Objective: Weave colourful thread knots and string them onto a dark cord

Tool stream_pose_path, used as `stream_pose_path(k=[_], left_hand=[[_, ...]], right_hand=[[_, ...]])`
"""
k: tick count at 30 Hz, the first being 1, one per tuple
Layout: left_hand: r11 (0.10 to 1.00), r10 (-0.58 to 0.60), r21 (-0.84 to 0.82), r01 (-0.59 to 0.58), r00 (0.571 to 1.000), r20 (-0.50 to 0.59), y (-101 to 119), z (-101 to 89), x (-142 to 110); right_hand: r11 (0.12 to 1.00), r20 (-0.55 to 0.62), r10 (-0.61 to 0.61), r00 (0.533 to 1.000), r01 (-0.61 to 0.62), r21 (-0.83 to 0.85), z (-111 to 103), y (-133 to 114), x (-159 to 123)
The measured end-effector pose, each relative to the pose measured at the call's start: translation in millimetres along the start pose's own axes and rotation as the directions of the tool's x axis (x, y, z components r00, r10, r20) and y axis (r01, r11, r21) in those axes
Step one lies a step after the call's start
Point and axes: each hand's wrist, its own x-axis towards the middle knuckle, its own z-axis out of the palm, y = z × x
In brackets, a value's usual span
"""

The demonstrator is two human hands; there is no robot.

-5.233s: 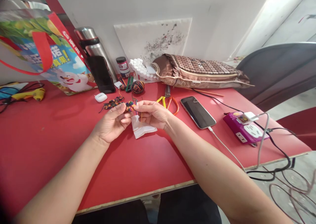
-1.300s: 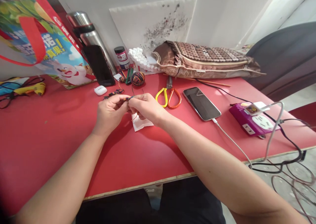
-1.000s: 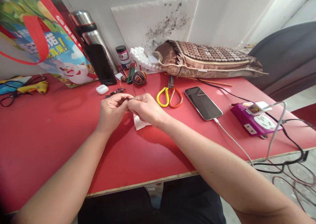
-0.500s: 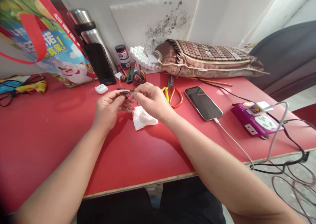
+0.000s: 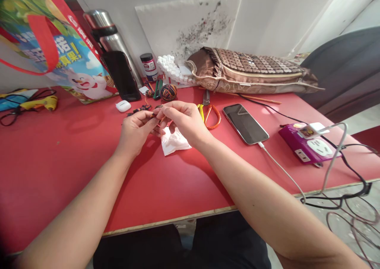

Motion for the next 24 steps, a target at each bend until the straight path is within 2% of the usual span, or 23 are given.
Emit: stream_pose_path(k=[6, 9, 13, 19, 22, 24], left_hand=[[0.993, -0.101, -0.055, 0.109, 0.987, 0.125, 7.6, 2.2, -3.8], [0.989, -0.133, -0.050, 0.141, 0.981, 0.139, 8.4, 2.9, -4.6], [0.991, -0.120, -0.044, 0.127, 0.984, 0.134, 6.4, 2.8, -4.6], [1.000, 0.008, -0.008, -0.007, 0.999, 0.038, 2.6, 3.6, -1.6], [0.998, 0.069, -0.005, -0.070, 0.994, -0.079, 1.0, 2.0, 2.0], [0.992, 0.122, -0.012, -0.125, 0.979, -0.163, 0.4, -0.4, 4.6]], right_hand=[[0.989, -0.072, 0.089, 0.993, -0.080, 0.122, -8.9, 3.0, 7.4], [0.980, -0.089, 0.136, 0.987, -0.121, 0.155, -11.5, 2.7, 10.3], [0.976, -0.091, 0.138, 0.986, -0.120, 0.181, -12.2, 4.0, 12.0], [0.981, -0.013, 0.124, 0.992, -0.120, 0.154, -11.6, 3.9, 8.4], [0.998, 0.081, 0.034, 0.996, -0.038, 0.053, -10.8, -1.7, 3.4], [0.997, 0.176, 0.000, 0.984, 0.014, -0.076, -9.8, -5.6, -0.2]])
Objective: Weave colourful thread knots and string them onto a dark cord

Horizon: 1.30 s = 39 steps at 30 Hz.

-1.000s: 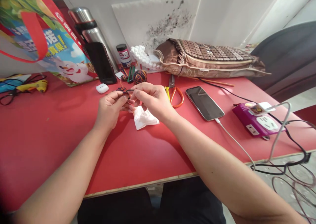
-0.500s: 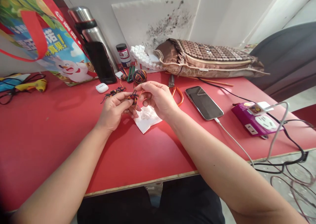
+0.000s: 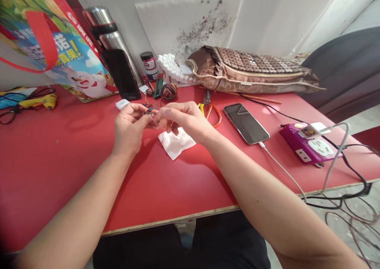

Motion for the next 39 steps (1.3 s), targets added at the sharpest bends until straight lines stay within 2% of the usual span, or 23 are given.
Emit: stream_pose_path(k=[2, 3, 5, 7, 9, 12, 15, 18, 21, 23, 24, 26, 29, 33, 35, 39], left_hand=[[0.998, 0.056, -0.009, -0.057, 0.997, -0.059, -0.4, -2.3, 2.0], [0.997, 0.081, -0.004, -0.082, 0.994, -0.079, -0.4, -3.3, 2.5], [0.992, 0.128, 0.028, -0.125, 0.987, -0.102, 0.2, -4.4, 1.9], [0.980, 0.188, 0.086, -0.180, 0.977, -0.103, 1.2, -4.2, -0.5], [0.952, 0.269, 0.173, -0.253, 0.960, -0.074, 2.4, -3.1, -3.7], [0.875, 0.377, 0.320, -0.364, 0.926, 0.020, 3.3, -1.3, -8.0], [0.829, 0.404, 0.380, -0.411, 0.909, 0.103, 2.5, 0.5, -10.4], [0.840, 0.384, 0.357, -0.408, 0.913, 0.140, 1.3, 3.1, -11.5], [0.929, 0.273, 0.209, -0.305, 0.947, 0.172, 2.7, 6.3, -11.6], [0.991, 0.135, -0.006, -0.136, 0.976, 0.173, 5.8, 7.5, -11.1], [0.992, 0.054, -0.125, -0.032, 0.983, 0.175, 7.7, 7.6, -10.5], [0.935, -0.116, -0.309, 0.174, 0.974, 0.197, 11.4, 6.9, -9.0], [0.831, -0.301, -0.397, 0.391, 0.914, 0.271, 14.2, 4.7, -6.6], [0.775, -0.383, -0.386, 0.500, 0.858, 0.343, 13.2, 1.9, -5.0], [0.758, -0.383, -0.402, 0.514, 0.849, 0.365, 12.7, 0.9, -4.7], [0.739, -0.361, -0.432, 0.516, 0.846, 0.393, 12.7, -0.8, -4.4]], right_hand=[[0.988, 0.052, 0.012, 0.999, -0.004, -0.155, 1.2, -1.5, -2.0], [0.974, 0.042, 0.028, 0.999, -0.018, -0.224, 1.5, -0.9, -2.2], [0.947, -0.038, 0.041, 0.998, -0.051, -0.316, 1.1, 2.7, -0.8], [0.940, -0.150, 0.039, 0.988, -0.087, -0.329, -0.3, 6.8, 2.0], [0.967, -0.219, 0.058, 0.974, -0.109, -0.229, -1.4, 8.6, 4.9], [0.987, -0.160, 0.163, 0.974, -0.160, 0.034, 0.5, 6.6, 6.7], [0.953, -0.066, 0.260, 0.963, -0.244, 0.179, 5.7, 5.4, 6.5], [0.923, -0.051, 0.320, 0.946, -0.299, 0.241, 8.4, 8.6, 6.8], [0.899, -0.046, 0.345, 0.937, -0.316, 0.304, 4.8, 12.5, 8.7], [0.887, -0.055, 0.337, 0.940, -0.297, 0.354, -0.5, 13.4, 10.4], [0.884, -0.064, 0.328, 0.943, -0.282, 0.373, -3.5, 13.2, 11.2], [0.889, -0.069, 0.313, 0.947, -0.266, 0.372, -9.6, 11.9, 12.4], [0.908, -0.049, 0.305, 0.951, -0.275, 0.316, -15.9, 9.3, 12.8], [0.911, 0.007, 0.297, 0.955, -0.286, 0.297, -17.8, 7.5, 11.9], [0.904, 0.032, 0.291, 0.956, -0.286, 0.318, -17.8, 7.1, 11.5], [0.895, 0.007, 0.284, 0.959, -0.268, 0.356, -17.5, 6.5, 11.4]])
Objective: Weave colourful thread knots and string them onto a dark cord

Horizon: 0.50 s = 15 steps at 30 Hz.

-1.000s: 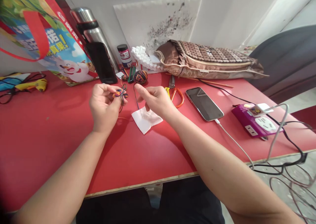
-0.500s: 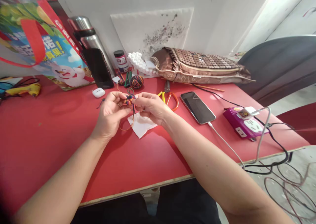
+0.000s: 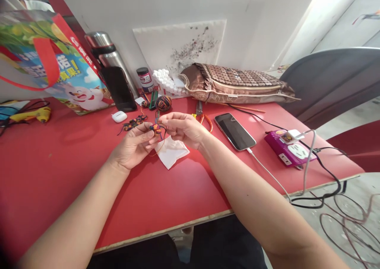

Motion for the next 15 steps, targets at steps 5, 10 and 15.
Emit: stream_pose_path(k=[5, 10, 15], left_hand=[[0.999, 0.010, 0.037, -0.010, 1.000, 0.016, 0.6, -1.2, -0.9], [0.990, 0.001, 0.139, -0.011, 0.998, 0.068, 3.6, -1.6, -2.9], [0.989, 0.012, 0.148, -0.024, 0.997, 0.083, 5.3, -1.3, -4.3]], right_hand=[[0.995, 0.046, 0.024, 0.999, -0.020, -0.100, 1.0, 3.5, 1.0], [0.987, 0.082, 0.017, 0.996, -0.004, -0.160, -3.1, 5.4, 2.2], [0.982, 0.134, 0.043, 0.990, -0.018, -0.186, -4.2, 3.0, 0.6]])
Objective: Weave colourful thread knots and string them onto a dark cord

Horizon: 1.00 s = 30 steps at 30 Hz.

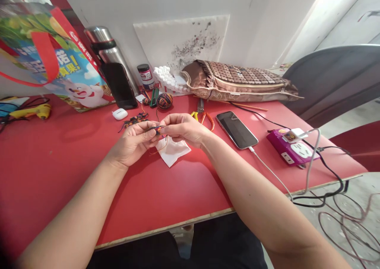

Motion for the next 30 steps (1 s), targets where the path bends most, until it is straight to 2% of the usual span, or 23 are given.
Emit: stream_pose_path(k=[7, 13, 17, 24, 30], left_hand=[[0.992, -0.094, -0.083, 0.092, 0.995, -0.015, -1.3, 1.9, 1.0], [0.990, -0.046, -0.134, 0.035, 0.996, -0.081, -0.6, 2.8, 2.8], [0.991, -0.028, -0.132, 0.014, 0.994, -0.101, -1.4, 1.5, 2.9], [0.978, -0.101, -0.193, 0.080, 0.990, -0.103, -2.3, 2.0, 3.3], [0.987, -0.041, -0.163, 0.011, 0.982, -0.183, -0.6, 4.3, 4.9]], right_hand=[[0.999, 0.029, 0.051, 0.998, -0.051, -0.019, -1.1, -0.3, -1.0], [0.998, -0.007, 0.037, 0.999, -0.036, 0.051, -1.3, 0.9, -0.4], [0.999, -0.010, 0.035, 0.999, -0.035, 0.023, -1.1, 1.5, -0.1], [0.998, -0.002, -0.005, 1.000, 0.005, -0.059, -0.6, 1.4, -0.4], [0.999, -0.044, 0.012, 0.999, -0.014, -0.033, 4.7, 2.1, 0.5]])
